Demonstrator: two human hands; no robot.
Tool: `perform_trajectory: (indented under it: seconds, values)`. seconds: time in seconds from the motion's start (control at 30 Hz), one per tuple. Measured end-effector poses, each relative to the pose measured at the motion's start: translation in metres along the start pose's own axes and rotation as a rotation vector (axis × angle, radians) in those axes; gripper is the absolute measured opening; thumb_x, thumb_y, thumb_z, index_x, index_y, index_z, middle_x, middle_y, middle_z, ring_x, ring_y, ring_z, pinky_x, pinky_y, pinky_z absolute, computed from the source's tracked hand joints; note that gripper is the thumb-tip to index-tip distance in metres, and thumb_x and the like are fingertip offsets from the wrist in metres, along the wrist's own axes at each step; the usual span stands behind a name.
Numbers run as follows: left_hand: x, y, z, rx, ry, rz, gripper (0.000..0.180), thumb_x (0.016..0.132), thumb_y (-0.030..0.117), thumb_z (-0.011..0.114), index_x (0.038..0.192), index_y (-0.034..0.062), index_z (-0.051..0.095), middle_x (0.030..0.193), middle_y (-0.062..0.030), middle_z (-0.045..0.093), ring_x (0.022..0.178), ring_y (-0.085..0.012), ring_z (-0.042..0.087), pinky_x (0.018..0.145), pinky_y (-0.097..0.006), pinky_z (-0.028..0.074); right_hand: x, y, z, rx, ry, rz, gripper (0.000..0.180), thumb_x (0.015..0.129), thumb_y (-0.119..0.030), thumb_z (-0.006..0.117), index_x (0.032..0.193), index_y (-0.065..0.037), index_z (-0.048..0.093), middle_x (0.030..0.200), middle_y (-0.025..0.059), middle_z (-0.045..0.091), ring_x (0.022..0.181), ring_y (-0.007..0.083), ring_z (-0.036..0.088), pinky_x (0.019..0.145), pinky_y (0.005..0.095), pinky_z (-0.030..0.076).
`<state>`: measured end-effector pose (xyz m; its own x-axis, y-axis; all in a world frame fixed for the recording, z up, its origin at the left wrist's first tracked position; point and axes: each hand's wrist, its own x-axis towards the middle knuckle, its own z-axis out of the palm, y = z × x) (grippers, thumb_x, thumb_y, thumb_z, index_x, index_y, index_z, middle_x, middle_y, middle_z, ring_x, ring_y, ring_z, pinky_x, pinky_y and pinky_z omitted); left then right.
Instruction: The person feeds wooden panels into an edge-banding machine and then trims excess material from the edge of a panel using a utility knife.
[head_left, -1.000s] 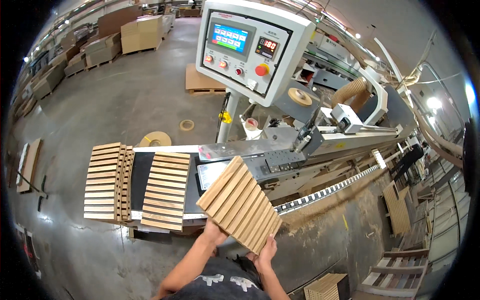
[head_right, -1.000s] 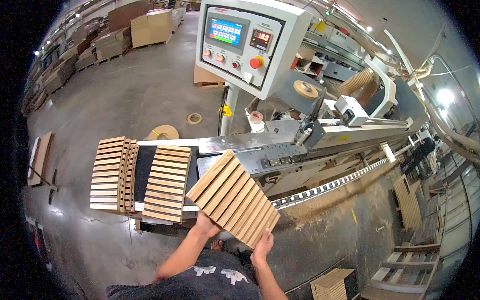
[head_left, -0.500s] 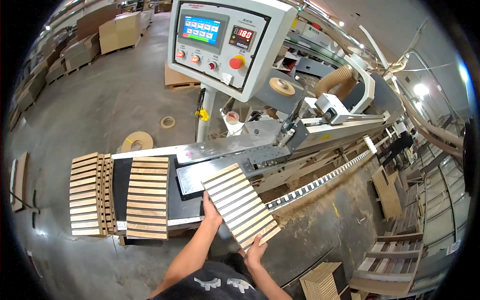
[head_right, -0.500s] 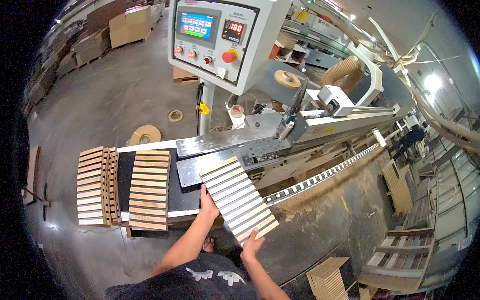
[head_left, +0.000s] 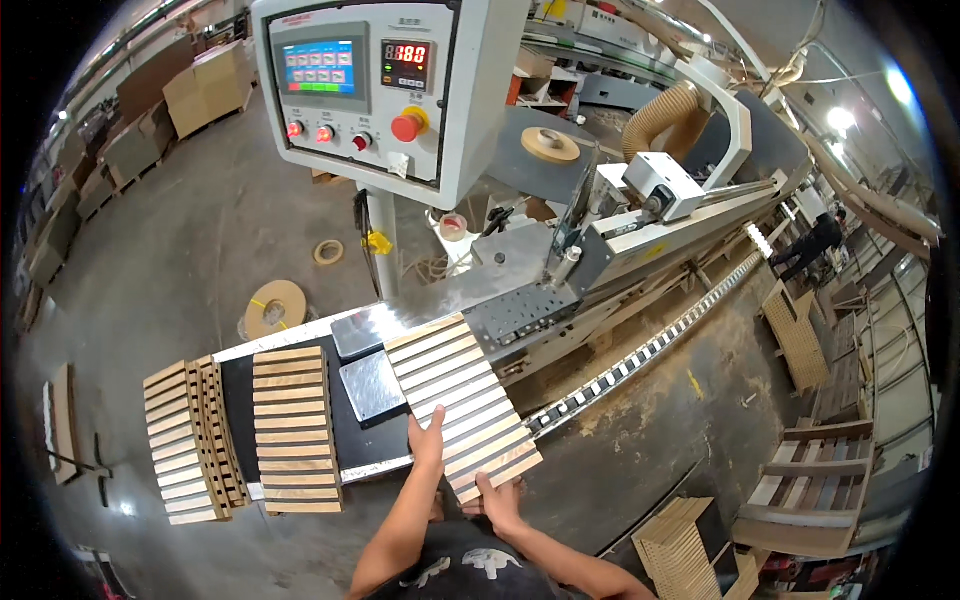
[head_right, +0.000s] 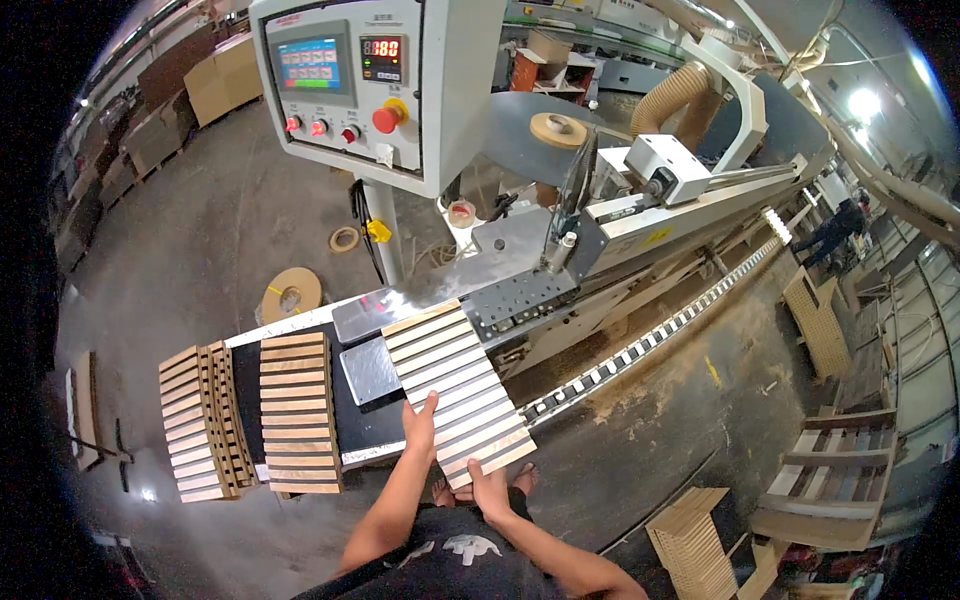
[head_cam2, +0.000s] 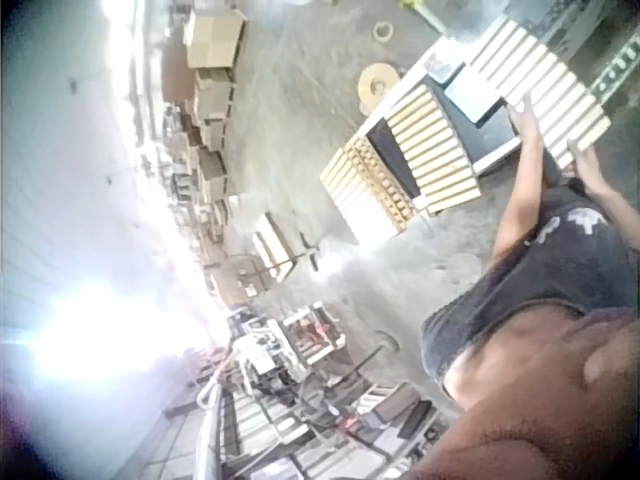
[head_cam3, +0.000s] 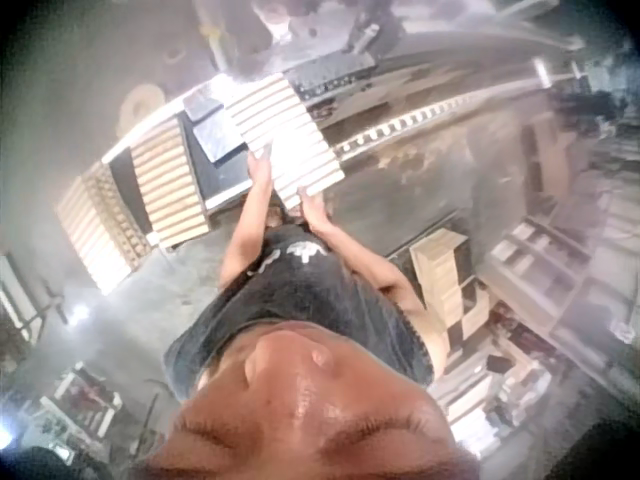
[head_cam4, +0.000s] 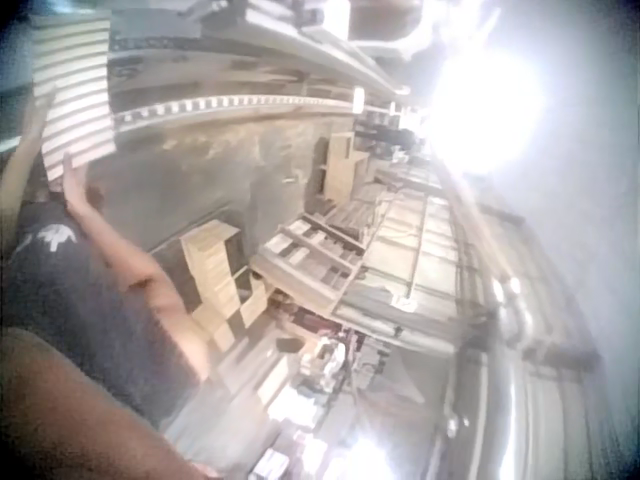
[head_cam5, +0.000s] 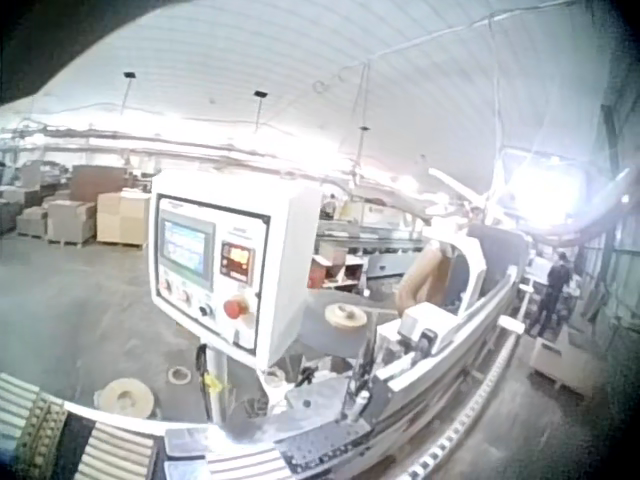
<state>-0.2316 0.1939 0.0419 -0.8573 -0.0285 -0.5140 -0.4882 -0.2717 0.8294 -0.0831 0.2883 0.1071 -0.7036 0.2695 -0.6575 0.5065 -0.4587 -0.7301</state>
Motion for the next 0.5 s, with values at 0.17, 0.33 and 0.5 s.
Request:
perform_trajectory:
  seconds: [0.17,0.33,0.5]
  values:
    - [-0.02,0.028,0.021,0.107,0.078,0.071,0.073,0.089,0.027,0.071,0.144,-0.0055,0.036,0.139,-0.0212,0.048,0.125,-0.0295,0.047,0.105,-0.039,0.037,-0.001,-0.02,-0.009,-0.12,-0.026,-0.05,0.067,0.099,-0.024,0.056,0.144,0.004,0.016,0.127,0.0238,0.044,0.099,0.0328,0.063,0.071,0.0425,0.061]
    - [-0.017,0.024,0.06,-0.018,0.019,0.032,0.064,0.091,0.022,0.068,0.143,-0.0003,0.038,0.135,-0.0173,0.052,0.121,-0.0268,0.05,0.102,-0.038,0.04,0.032,-0.006,-0.052,-0.458,0.047,-0.487,0.068,0.098,-0.028,0.058,0.144,0.005,0.02,0.131,0.019,0.045,0.114,0.0269,0.047,0.099,0.0379,0.039]
    - [-0.006,0.011,0.103,0.07,-0.021,0.006,0.07,0.092,0.027,0.067,0.146,-0.0015,0.032,0.14,-0.0176,0.047,0.125,-0.0274,0.046,0.105,-0.039,0.037,0.063,-0.004,-0.101,-0.371,0.0,-0.398,0.063,0.1,-0.027,0.057,0.143,0.001,0.022,0.125,0.0145,0.051,0.106,0.0202,0.053,0.087,0.0322,0.047]
